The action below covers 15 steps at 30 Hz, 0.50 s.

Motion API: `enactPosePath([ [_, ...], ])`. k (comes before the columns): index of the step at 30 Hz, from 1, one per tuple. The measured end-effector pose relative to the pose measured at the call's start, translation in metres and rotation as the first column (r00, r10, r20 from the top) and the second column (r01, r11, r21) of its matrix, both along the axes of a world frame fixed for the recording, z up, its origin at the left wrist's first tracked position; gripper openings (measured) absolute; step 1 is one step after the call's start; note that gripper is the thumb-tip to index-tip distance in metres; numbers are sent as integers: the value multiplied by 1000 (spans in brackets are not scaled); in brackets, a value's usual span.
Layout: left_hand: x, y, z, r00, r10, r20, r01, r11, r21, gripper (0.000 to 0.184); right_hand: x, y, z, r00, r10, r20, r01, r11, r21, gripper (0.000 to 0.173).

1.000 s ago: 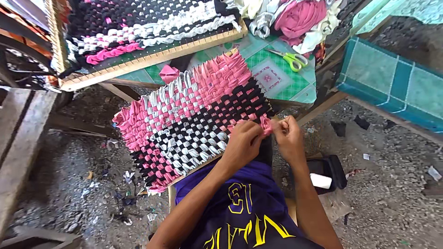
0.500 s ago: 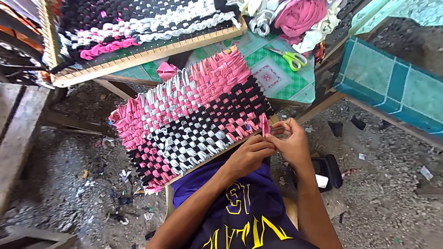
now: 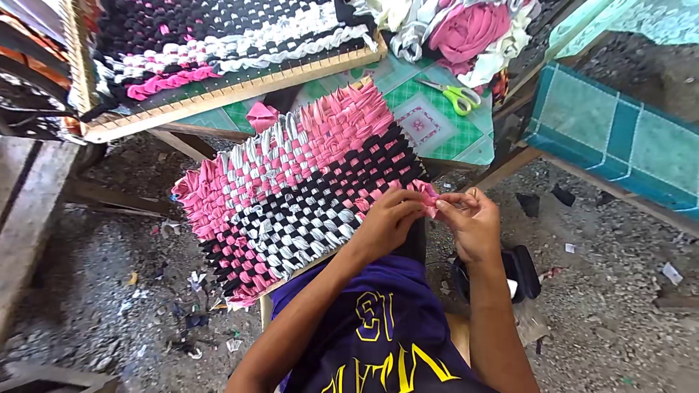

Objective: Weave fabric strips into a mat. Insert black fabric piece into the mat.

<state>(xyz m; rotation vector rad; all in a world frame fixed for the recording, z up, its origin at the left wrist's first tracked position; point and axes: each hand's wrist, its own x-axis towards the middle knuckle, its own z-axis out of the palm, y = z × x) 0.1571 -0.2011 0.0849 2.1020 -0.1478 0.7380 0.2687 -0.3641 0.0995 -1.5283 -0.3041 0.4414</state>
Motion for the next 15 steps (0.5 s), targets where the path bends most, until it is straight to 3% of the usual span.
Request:
enactPosePath([
  [5, 19, 15, 9, 988, -101, -113, 82, 984, -161, 19, 0, 2, 1, 998, 47, 31, -48, 999, 20, 37],
  [10, 26, 10, 8, 955, 82, -284, -143, 969, -201, 18, -2, 0, 0, 992, 75, 96, -79, 996, 36, 43],
  [15, 21, 5, 3, 921, 108, -373, -227, 929, -292, 18, -2, -3, -4, 991, 133, 25, -134, 990, 45, 34],
])
